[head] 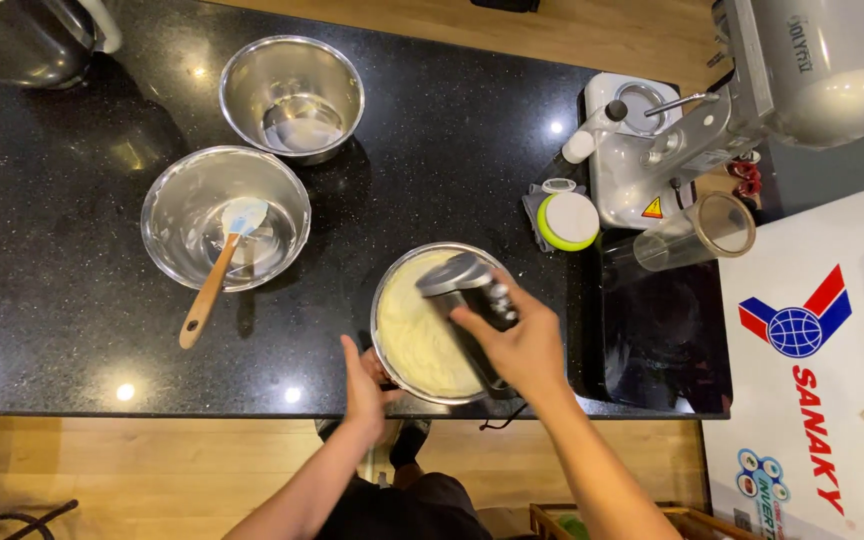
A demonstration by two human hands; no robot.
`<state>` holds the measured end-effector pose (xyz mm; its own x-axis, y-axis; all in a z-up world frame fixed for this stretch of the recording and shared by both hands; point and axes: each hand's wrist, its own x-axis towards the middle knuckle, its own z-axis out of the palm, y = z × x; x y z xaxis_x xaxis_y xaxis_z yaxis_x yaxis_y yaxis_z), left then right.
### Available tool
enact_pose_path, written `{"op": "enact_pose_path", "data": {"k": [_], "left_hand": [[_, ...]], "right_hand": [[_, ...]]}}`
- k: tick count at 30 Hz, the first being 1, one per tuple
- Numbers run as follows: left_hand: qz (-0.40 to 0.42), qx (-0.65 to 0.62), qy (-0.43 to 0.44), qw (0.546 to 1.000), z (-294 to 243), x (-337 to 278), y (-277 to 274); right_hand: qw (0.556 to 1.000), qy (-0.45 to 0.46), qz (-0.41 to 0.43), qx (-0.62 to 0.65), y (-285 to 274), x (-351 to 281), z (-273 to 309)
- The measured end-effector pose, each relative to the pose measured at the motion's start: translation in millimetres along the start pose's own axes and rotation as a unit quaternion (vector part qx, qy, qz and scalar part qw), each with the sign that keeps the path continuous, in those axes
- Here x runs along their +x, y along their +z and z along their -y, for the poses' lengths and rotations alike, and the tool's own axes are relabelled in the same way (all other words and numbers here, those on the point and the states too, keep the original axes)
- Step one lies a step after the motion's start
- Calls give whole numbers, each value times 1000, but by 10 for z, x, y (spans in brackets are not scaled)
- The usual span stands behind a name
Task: Using a hand mixer to blend ingredients and folding whipped egg whites into a yolk-based batter.
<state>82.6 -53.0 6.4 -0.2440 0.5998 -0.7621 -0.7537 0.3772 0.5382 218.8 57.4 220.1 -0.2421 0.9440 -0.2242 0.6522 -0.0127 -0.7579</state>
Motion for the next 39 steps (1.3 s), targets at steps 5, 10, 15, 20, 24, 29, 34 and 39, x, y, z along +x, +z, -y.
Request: {"op": "enact_pose_path", "data": {"k": [5, 10, 15, 20, 24, 29, 34, 39], "left_hand": [[8, 136, 54, 989, -258, 543, -315], [9, 233, 120, 965, -961, 823, 23], [133, 364, 82, 918, -1257, 1142, 442], [143, 367, 48, 918, -1254, 1151, 350], [135, 289, 47, 947, -1049, 1144, -39], [93, 146, 64, 983, -751, 691, -233], [37, 51, 48, 997, -366, 381, -240], [-9, 26, 70, 997, -28, -1, -8]], "right_hand": [[990, -111, -70, 57, -168, -263, -324], [997, -15, -42, 58, -50, -566, -388], [991, 41, 69, -104, 123, -324, 434], [990, -41, 21, -132, 16, 216, 390], [993, -44, -60, -91, -259, 168, 191], [990, -114, -71, 36, -257, -361, -398], [998, -7, -46, 35, -24, -757, -463], [995, 70, 65, -17, 118, -461, 83]]}}
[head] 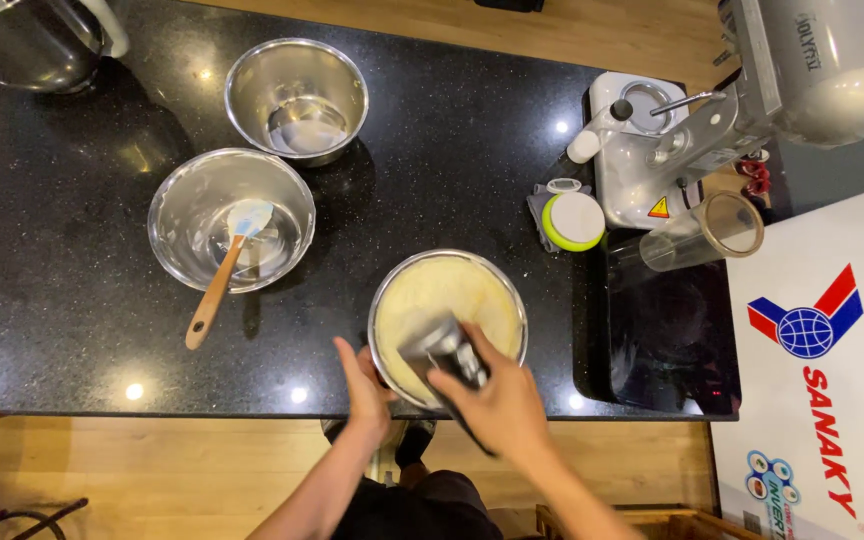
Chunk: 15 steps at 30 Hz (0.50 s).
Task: Using a hand mixer to blend ingredients and folding whipped egg whites into a yolk-based batter.
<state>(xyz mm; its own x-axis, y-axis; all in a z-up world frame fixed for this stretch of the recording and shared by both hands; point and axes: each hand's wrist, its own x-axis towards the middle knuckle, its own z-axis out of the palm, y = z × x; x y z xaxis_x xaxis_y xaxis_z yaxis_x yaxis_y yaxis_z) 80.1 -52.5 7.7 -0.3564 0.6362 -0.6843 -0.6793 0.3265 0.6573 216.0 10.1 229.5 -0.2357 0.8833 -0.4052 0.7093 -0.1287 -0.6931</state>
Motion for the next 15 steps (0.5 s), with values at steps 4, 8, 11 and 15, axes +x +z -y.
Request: {"op": "enact_pose_path", "data": {"k": [4, 8, 11, 15], "left_hand": [[13, -84, -44, 995, -58, -249, 59], [56, 42, -40, 997, 153, 154, -259], [53, 114, -6, 992, -86, 370, -254], [26, 189, 55, 980, -655, 622, -17]], "right_hand": [[999, -17, -3, -41, -141, 329, 95], [987, -121, -93, 41, -335, 312, -217], [974, -173, -138, 42, -369, 77, -437], [989, -73, -120, 39, -255, -156, -590]]}}
